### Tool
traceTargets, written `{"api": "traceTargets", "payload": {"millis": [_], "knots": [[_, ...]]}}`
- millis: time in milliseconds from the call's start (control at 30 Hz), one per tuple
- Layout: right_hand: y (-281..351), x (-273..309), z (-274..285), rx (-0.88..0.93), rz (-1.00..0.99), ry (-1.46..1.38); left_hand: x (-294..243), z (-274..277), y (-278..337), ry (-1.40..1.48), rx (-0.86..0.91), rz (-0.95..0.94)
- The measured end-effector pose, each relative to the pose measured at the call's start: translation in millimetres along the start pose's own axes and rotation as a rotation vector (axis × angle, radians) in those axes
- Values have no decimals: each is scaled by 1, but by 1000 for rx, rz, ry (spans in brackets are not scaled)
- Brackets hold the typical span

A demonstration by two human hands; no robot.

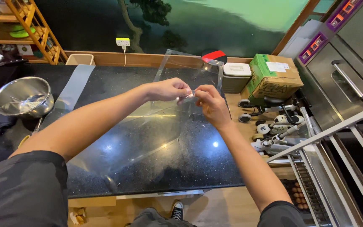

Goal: The person folds and aligns clear plastic sheets on a counter, presses the edges together, and uses small pieces of tape to seal the sides, forming a clear plastic pocket. They smooth the plastic flat and reposition the sheet while working.

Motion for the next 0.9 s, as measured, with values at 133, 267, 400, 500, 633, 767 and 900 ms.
{"api": "traceTargets", "payload": {"millis": [133,267,400,500,633,767,900], "knots": [[-7,14,3,-9,-1,-11,-6,3,5,-22,-22,19],[-11,27,1,-117,-73,-9,-2,12,5,21,-133,79],[-5,25,-11,-336,-290,-104,-7,13,9,-6,-238,142],[1,22,-21,-410,-337,-99,-5,14,10,-60,-273,117],[-2,12,-23,-481,-431,-199,-9,23,14,-72,-334,145],[1,-38,-42,-573,-645,-410,-15,36,19,-101,-353,46],[-27,-61,-38,-678,-659,-548,-37,47,30,-111,-370,-70]]}}
Point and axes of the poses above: each hand's wrist, its own y-axis away from the middle knuckle, its own z-axis out of the back of the hand, x = y × z, the point moved 7 cm from there along -y, towards the middle knuckle, and after that the axes turned 9 degrees about x, right-handed, at the moved point
